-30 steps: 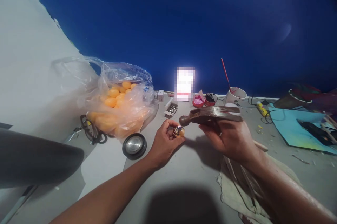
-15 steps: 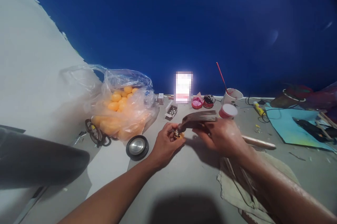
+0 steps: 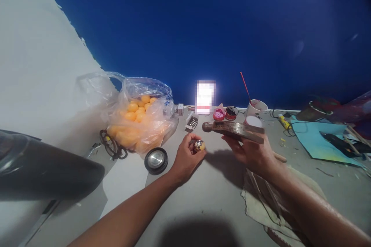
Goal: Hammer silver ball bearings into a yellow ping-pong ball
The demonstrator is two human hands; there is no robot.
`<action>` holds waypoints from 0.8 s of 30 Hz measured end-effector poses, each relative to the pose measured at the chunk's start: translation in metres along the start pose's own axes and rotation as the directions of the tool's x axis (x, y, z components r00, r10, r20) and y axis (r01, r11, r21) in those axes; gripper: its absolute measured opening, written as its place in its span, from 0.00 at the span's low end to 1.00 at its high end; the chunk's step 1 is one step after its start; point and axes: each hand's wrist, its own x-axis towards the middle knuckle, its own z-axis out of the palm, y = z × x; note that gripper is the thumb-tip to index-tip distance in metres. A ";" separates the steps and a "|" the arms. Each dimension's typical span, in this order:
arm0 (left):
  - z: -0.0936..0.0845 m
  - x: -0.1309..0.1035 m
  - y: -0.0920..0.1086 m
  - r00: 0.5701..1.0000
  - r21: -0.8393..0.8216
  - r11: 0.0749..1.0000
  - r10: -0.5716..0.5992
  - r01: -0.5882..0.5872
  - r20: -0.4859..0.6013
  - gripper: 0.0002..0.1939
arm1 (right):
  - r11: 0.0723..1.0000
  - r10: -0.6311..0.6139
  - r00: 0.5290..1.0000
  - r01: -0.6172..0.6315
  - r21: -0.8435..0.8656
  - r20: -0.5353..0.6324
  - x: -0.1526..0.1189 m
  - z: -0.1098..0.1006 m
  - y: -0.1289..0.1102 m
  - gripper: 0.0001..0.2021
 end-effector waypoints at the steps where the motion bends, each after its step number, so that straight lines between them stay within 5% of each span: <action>1: 0.000 0.001 -0.001 1.000 -0.033 0.999 0.002 -0.002 0.003 0.19 | 1.000 -0.016 1.000 0.016 -0.004 -0.017 0.000 -0.001 0.000 0.18; 5: -0.001 0.004 -0.003 0.999 -0.136 0.990 -0.023 0.027 0.025 0.20 | 0.999 -0.032 0.999 0.032 0.012 0.013 0.000 -0.003 0.000 0.16; 9: 0.000 0.001 -0.003 0.993 -0.027 0.997 -0.064 0.067 0.097 0.20 | 0.997 0.023 0.994 -0.030 0.065 0.105 0.000 -0.003 -0.003 0.14; 17: 0.001 -0.001 -0.005 0.997 0.124 0.992 -0.014 0.004 0.074 0.17 | 0.996 -0.045 0.983 0.030 0.084 0.177 -0.003 -0.001 -0.006 0.14; 24: 0.001 0.002 -0.005 0.999 0.158 0.987 0.008 -0.016 0.049 0.20 | 0.997 -0.003 0.999 0.000 0.073 0.033 -0.001 -0.009 -0.007 0.18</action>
